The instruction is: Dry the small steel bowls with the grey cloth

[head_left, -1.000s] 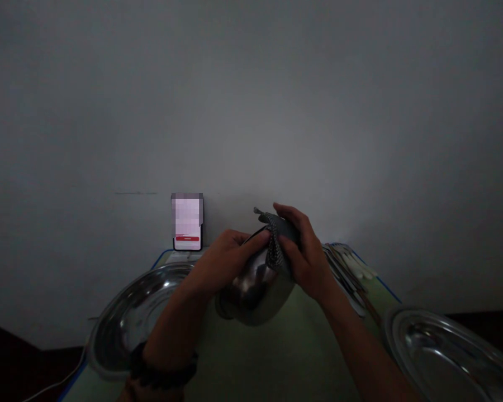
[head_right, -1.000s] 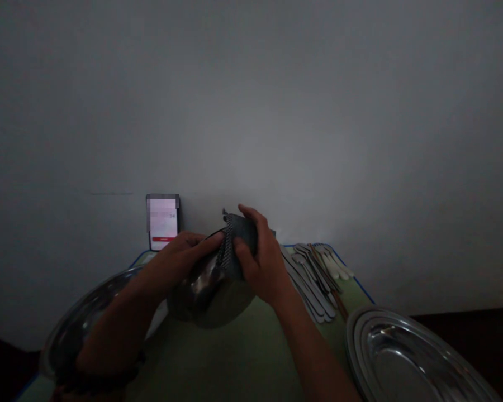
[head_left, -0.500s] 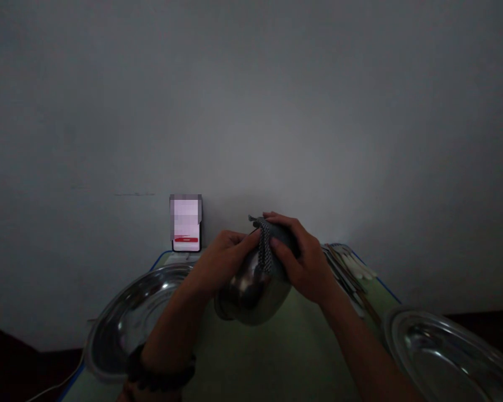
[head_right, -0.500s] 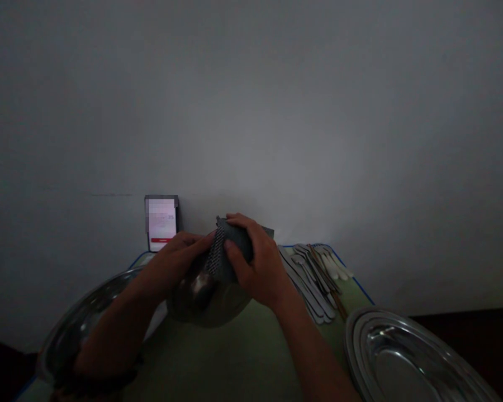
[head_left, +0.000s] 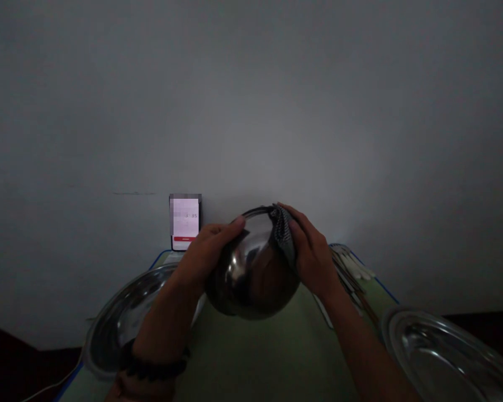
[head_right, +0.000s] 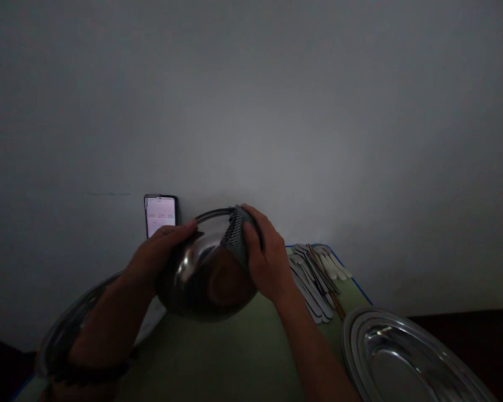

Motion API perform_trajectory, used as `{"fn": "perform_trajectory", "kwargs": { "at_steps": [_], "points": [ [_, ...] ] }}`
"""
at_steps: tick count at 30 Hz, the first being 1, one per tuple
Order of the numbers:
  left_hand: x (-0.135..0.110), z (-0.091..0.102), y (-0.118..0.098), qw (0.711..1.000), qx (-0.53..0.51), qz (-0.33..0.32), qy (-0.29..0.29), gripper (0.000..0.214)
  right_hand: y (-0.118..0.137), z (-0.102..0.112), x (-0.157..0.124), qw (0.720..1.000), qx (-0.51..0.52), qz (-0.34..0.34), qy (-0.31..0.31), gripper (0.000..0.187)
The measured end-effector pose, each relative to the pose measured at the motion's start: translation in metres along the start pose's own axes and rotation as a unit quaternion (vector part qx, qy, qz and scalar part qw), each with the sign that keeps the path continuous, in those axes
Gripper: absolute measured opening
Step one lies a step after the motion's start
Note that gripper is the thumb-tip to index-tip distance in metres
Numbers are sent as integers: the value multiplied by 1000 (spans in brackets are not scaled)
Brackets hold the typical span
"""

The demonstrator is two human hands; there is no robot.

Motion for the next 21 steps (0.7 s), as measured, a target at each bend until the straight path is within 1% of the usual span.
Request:
{"fn": "perform_trajectory", "kwargs": {
  "at_steps": [2, 6, 7, 9, 11, 12, 14, 15, 18, 21],
  "points": [
    [1, 10, -2, 998, -49, -4, -43, 43, -6, 4, 1, 999, 15, -24, -32, 38],
    [-2, 26, -12, 978, -111, -40, -173, 33, -9, 4, -3, 994, 38, -54, -89, 41],
    [-3, 27, -13, 971, -124, -47, -201, 30, -9, 1, -5, 992, 42, -62, -101, 42],
    [-5, 28, -16, 958, -142, -65, -239, 26, -7, -5, -11, 989, 40, -72, -121, 47],
    [-6, 29, -15, 948, -152, -78, -270, 26, 0, -14, -17, 990, 13, -62, -125, 50],
    [-7, 29, -14, 943, -158, -81, -283, 27, 5, -19, -19, 992, -9, -48, -117, 51],
    [-9, 27, -12, 937, -159, -87, -299, 29, 18, -30, -24, 994, -59, -7, -86, 51],
    [-10, 25, -12, 940, -144, -87, -298, 29, 24, -35, -26, 994, -82, 16, -68, 52],
    [-16, 15, -19, 954, -36, -96, -283, 39, 40, -43, -31, 989, -126, 68, -34, 57],
    [-22, 4, -29, 960, 56, -122, -244, 48, 46, -41, -31, 988, -125, 86, -29, 60]
  ]
}}
Point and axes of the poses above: each hand's wrist, its own x-axis towards the middle knuckle, its own z-axis out of the back of the hand, y = z × x, the point moved 8 cm from there along x, towards the middle knuckle
